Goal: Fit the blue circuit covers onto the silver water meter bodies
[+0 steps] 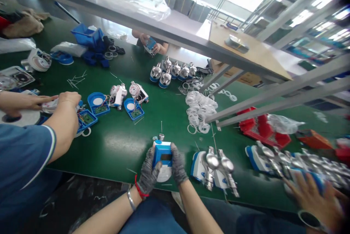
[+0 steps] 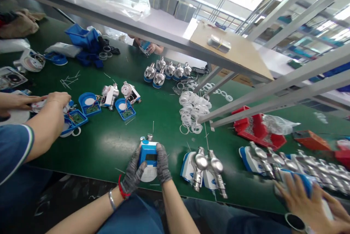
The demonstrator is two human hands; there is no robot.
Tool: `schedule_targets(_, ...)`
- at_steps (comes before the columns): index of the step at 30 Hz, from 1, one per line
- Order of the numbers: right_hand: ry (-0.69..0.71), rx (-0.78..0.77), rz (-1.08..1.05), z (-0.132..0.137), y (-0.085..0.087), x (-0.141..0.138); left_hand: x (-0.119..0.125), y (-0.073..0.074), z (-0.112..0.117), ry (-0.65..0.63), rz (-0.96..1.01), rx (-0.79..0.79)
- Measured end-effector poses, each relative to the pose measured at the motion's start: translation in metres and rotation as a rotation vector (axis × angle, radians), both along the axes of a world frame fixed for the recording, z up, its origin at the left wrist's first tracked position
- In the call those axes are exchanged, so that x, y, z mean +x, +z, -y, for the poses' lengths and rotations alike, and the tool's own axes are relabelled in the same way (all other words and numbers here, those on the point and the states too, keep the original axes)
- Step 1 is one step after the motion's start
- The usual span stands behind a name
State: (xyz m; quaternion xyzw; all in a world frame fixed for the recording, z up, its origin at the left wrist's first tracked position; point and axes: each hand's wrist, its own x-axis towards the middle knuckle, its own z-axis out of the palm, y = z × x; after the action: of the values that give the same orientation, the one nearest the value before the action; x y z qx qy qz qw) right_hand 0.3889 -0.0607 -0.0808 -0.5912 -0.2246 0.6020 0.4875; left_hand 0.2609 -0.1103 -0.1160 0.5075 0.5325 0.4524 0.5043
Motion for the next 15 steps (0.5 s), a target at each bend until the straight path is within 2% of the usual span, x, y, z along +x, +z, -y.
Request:
schedule_targets(3,-0.085,0.17,0.272,0.027,-0.01,-0.002,-0.012,-0.008,0.021,-0.053,-0.233,0.179)
schedule_targets(5,-0.086,0.187,0.386,0.045,-0.022,-0.003,-0.019,-0.009,0.03,-0.057,-0.25,0.182)
schedule_targets(7,-0.082,0.208,0.463,0.057,-0.033,-0.004,-0.022,-0.006,0.029,-0.051,-0.159,0.106)
schedule_targets(11,-0.086,0.227,0.492,0.059,-0.046,-0.003,-0.019,0.009,-0.002,-0.144,0.115,-0.112)
schedule_targets(13,-0.122,0.197,0.487,0.05,-0.043,0.001,-0.014,0.021,-0.021,-0.219,0.162,-0.187)
schedule_targets(15,-0.126,0.139,0.485,0.037,-0.032,0.009,-0.008,0.036,-0.034,-0.241,0.216,-0.24)
